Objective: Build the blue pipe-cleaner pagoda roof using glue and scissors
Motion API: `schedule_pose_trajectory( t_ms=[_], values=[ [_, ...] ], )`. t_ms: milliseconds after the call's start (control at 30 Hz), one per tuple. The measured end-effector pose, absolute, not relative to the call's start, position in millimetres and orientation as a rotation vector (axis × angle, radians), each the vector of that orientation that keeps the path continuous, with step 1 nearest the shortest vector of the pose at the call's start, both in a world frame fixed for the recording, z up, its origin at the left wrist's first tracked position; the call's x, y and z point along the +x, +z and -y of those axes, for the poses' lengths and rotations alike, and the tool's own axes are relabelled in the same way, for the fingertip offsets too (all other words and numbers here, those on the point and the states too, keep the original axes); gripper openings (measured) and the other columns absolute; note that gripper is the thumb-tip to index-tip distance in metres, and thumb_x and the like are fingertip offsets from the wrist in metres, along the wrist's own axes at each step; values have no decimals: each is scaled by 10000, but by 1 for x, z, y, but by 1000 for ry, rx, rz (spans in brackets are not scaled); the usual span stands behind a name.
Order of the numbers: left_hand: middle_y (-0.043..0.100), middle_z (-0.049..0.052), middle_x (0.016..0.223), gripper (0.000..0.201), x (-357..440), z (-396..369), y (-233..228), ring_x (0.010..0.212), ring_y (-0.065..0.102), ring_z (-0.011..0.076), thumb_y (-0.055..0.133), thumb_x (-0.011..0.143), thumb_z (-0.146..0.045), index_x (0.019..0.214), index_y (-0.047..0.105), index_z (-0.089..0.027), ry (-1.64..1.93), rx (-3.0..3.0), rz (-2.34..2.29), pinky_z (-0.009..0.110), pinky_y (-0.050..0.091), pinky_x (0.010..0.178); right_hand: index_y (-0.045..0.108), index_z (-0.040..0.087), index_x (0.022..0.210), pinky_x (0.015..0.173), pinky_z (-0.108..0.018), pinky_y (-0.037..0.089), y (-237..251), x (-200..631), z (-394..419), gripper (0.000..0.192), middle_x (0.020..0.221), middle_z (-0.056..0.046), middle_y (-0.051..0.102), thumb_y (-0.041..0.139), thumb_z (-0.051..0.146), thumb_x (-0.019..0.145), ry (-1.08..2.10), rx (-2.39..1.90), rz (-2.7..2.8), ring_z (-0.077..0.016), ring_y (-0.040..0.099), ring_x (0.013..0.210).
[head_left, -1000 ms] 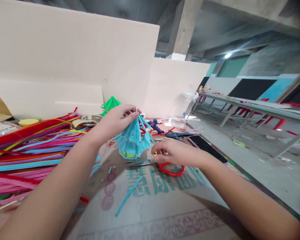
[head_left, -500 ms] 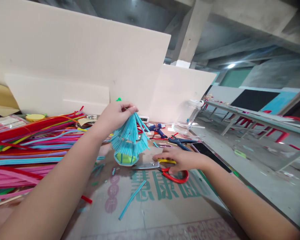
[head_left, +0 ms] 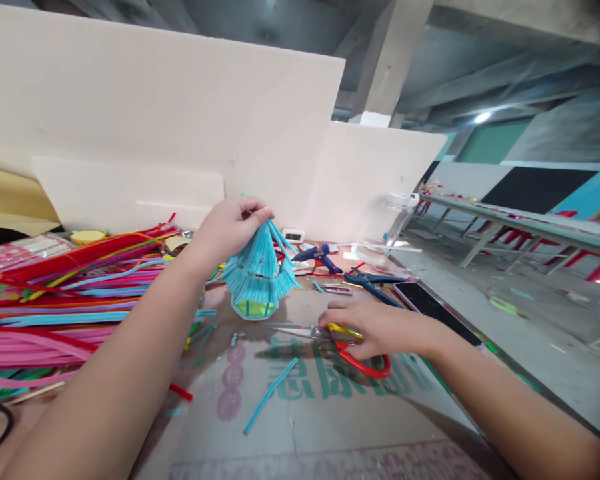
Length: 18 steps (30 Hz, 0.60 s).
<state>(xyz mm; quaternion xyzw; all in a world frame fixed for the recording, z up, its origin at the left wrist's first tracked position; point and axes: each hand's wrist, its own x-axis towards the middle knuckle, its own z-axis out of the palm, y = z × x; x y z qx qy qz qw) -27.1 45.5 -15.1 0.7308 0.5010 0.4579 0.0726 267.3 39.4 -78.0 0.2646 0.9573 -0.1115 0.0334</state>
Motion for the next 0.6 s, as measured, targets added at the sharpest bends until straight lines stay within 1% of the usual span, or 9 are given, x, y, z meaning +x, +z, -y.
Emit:
schedule_pose_trajectory(
  t_ms=[67,167,233,333,400,467,600],
  values=[
    [594,2,660,301,-29,-45,-14,605,499,140,503,860,-394,805,686,-161,1391,2183,-1500,251,350,563,611,256,1212,831,-297,451,-70,271,-38,443,1100,-57,653,638,220,772,-605,816,-2934,-208,614,950],
    [587,4,658,291,-32,-46,-14,608,494,141,503,863,-380,790,681,-162,1419,2183,-1501,252,343,558,558,224,1272,793,-298,481,-62,277,-37,449,1026,-59,652,589,257,826,-1000,872,-2918,-191,618,894],
    [577,5,645,293,-32,-46,-13,611,490,144,499,868,-379,787,681,-164,1427,2206,-1513,253,332,549,503,217,1322,768,-296,493,-57,283,-36,495,1001,-55,637,585,282,837,-1132,941,-2933,-185,612,874],
    [589,8,654,302,-32,-45,-13,622,497,148,487,874,-377,797,686,-163,1427,2253,-1520,256,329,553,499,253,1312,767,-296,493,-47,294,-37,585,1074,-60,626,672,247,754,-1063,1106,-2907,-199,611,890],
    [611,14,683,304,-31,-43,-13,636,507,150,478,879,-365,805,689,-160,1420,2290,-1532,260,337,568,518,285,1289,738,-297,494,-43,300,-38,576,1086,-54,638,659,211,735,-1015,1229,-2783,-206,626,861],
    [638,20,728,295,-29,-41,-12,663,525,155,477,882,-349,821,694,-159,1417,2337,-1548,267,354,598,530,300,1274,726,-301,494,-42,304,-40,555,1051,-44,658,626,206,736,-993,1290,-2690,-219,639,861],
    [686,38,848,282,-22,-38,-12,775,580,186,481,885,-336,871,705,-165,1419,2433,-1558,289,402,694,574,289,1232,837,-323,475,-49,300,-46,550,1116,-34,647,659,251,690,-917,1209,-2810,-261,604,1019]
  ],
)
